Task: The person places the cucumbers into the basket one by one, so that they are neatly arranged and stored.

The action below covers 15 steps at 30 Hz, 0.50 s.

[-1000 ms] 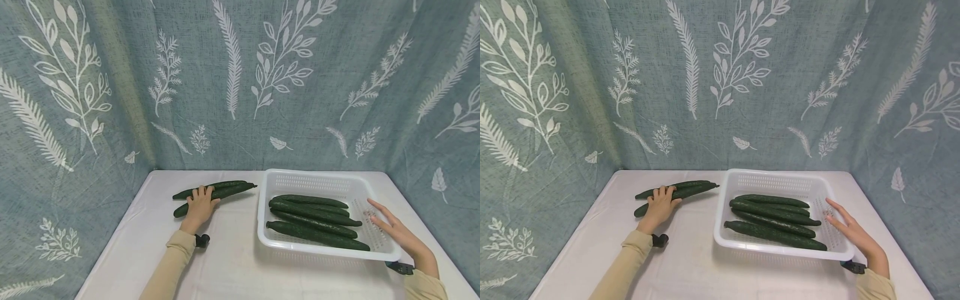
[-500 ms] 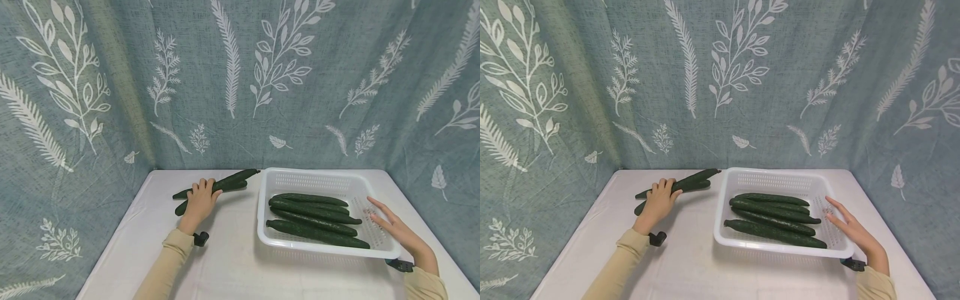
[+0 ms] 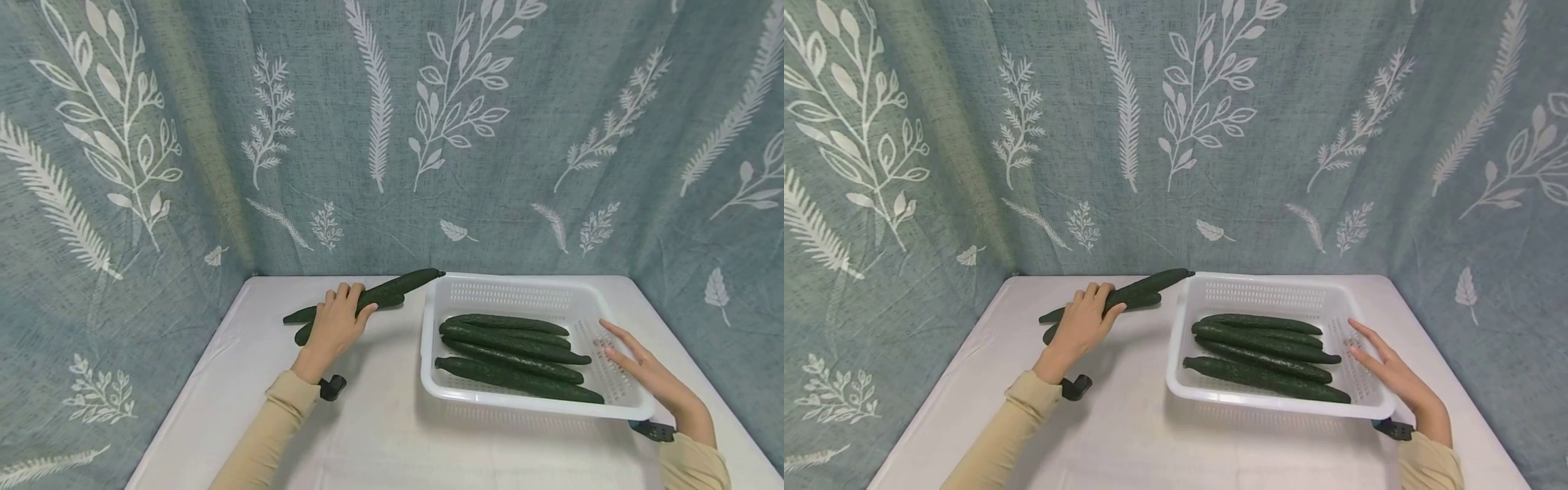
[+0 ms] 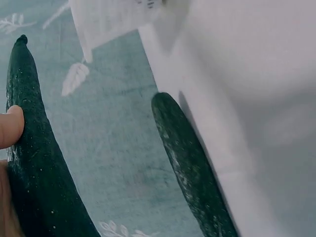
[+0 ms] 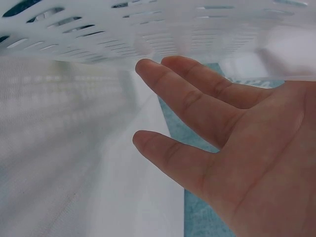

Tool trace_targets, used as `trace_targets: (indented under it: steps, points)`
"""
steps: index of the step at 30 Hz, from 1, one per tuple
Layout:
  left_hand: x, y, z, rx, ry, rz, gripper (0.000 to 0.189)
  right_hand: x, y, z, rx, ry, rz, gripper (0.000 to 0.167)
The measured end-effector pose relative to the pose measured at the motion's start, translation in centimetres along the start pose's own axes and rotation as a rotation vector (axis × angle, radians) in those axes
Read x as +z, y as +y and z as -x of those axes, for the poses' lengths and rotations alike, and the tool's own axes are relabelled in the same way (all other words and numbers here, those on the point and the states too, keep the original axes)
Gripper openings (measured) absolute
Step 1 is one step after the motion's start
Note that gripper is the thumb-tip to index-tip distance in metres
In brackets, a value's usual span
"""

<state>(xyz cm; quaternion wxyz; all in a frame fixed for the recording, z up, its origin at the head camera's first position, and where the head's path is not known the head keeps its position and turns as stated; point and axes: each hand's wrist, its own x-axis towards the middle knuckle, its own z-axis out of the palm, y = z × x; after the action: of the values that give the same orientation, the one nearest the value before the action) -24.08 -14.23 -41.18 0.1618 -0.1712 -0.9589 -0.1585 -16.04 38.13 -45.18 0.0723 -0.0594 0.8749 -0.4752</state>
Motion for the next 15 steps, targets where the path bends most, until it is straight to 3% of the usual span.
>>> trace_targets:
  steps: [4, 15]
  points:
    - [-0.1, 1.3, -0.3, 0.037, 0.003, -0.019, 0.045, -0.2, -0.1, 0.0, -0.014, 0.000, 0.010, 0.060]
    - [0.2, 6.1, -0.8, 0.103, -0.078, -0.034, 0.045, -0.1, 0.0, 0.1, -0.032, 0.004, 0.023, 0.058]
